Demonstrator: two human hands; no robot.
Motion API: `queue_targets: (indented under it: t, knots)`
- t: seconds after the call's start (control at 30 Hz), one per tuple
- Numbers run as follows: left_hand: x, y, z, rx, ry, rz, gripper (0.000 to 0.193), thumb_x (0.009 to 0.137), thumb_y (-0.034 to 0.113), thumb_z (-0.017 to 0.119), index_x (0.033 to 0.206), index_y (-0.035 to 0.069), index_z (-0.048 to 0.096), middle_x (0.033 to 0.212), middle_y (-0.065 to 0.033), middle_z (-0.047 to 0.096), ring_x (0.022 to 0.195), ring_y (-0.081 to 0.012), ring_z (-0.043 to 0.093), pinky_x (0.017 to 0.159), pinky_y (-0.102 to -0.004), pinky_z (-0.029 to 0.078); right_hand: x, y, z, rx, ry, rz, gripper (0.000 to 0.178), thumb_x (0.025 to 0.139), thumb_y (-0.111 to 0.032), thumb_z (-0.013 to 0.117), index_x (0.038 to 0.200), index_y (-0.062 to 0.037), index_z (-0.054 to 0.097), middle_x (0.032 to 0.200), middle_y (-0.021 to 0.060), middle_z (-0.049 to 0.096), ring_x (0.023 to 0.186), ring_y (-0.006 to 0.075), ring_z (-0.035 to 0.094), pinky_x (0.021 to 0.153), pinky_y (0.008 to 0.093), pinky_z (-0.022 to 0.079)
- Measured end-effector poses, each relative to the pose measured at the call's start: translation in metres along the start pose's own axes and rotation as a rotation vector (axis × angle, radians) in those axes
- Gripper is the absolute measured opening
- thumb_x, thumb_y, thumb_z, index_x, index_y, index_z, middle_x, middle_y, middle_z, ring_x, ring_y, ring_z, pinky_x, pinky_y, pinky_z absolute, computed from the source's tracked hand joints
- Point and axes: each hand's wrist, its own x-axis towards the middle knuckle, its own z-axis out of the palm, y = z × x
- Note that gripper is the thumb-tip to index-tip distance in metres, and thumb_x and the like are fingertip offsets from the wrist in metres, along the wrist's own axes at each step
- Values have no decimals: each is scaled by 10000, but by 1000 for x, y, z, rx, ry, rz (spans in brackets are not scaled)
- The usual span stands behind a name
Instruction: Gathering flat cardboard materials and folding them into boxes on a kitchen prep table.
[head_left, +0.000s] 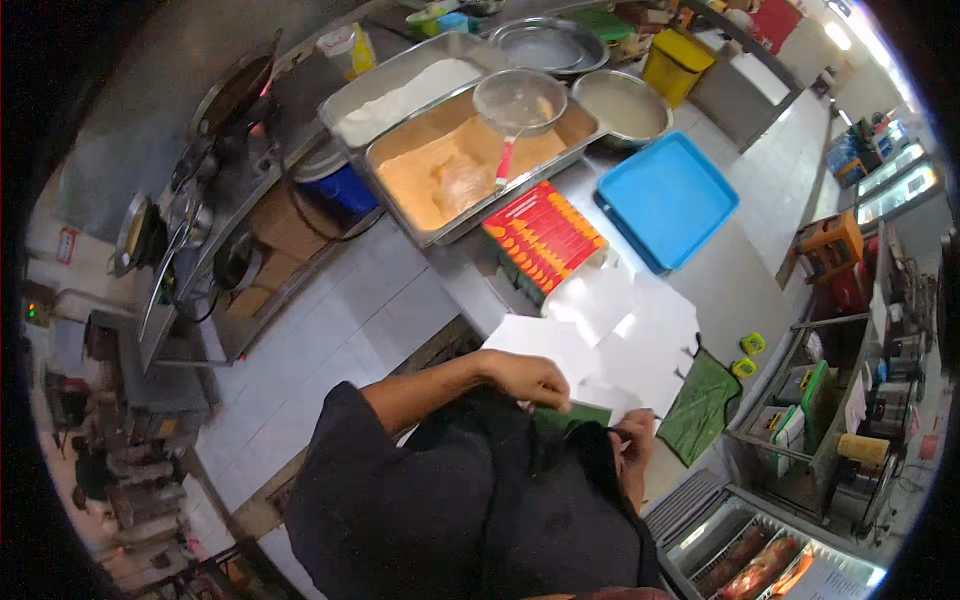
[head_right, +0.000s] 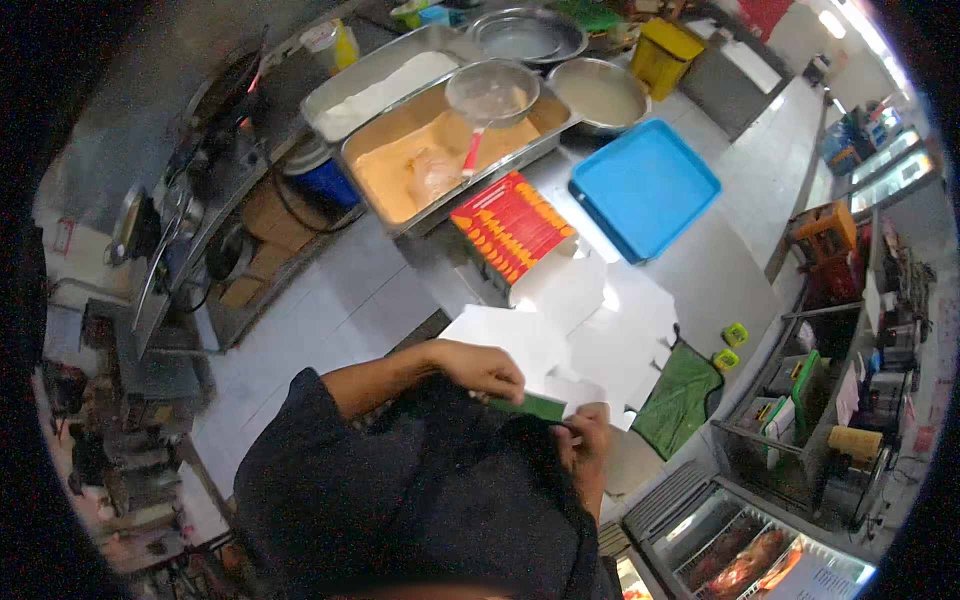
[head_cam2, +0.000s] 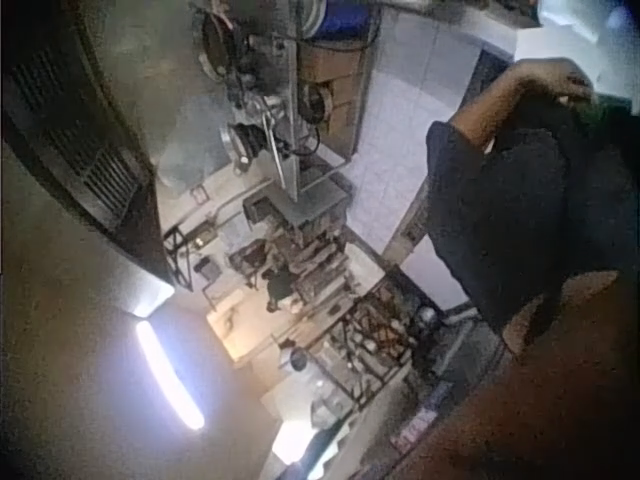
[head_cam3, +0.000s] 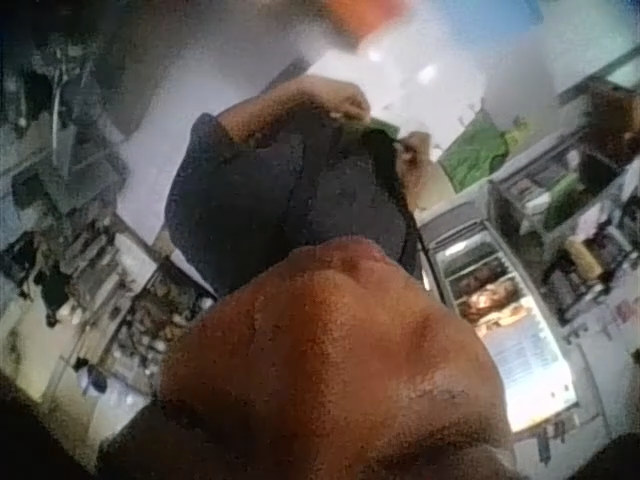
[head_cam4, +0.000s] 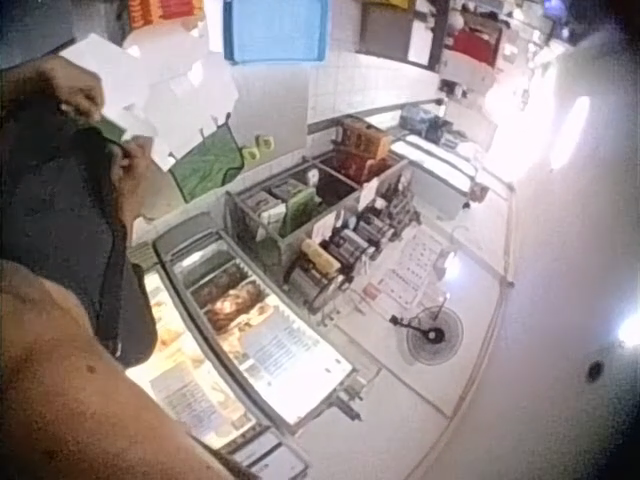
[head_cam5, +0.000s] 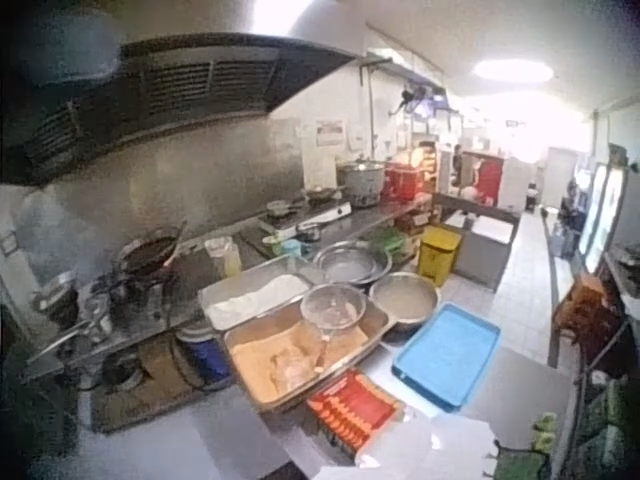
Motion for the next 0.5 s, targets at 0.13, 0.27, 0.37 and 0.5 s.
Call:
queue_targets:
  t: [0.13,0.27,0.37,0.5]
  knots:
    - [6,-1,-19,143,-117,204,298,942,289,502,946,14,614,705,-3,557,649,-56,489,568,-242,434,32,-8,2,-149,-252,52,191,743,-43,677,916,-39,595,850,123,508,777,275,551,687,346,460]
    - [3,0,-13,123,-103,191,297,948,289,490,926,10,593,702,26,546,623,-49,480,555,-227,428,39,-12,7,-156,-372,183,196,806,-134,625,965,-37,565,942,160,539,873,319,561,787,392,443]
    - [3,22,-23,242,-167,109,288,937,256,516,966,-12,616,696,-2,574,615,-59,502,568,-247,442,33,-5,11,-109,-476,114,237,816,-167,614,1001,-35,549,961,182,574,937,354,568,795,408,448]
    - [0,31,-23,217,-113,90,288,930,252,525,945,-19,621,681,-14,588,597,-66,521,559,-252,454,44,-10,5,-216,-456,6,263,787,-212,669,953,-29,577,762,150,586,726,350,592,658,384,475]
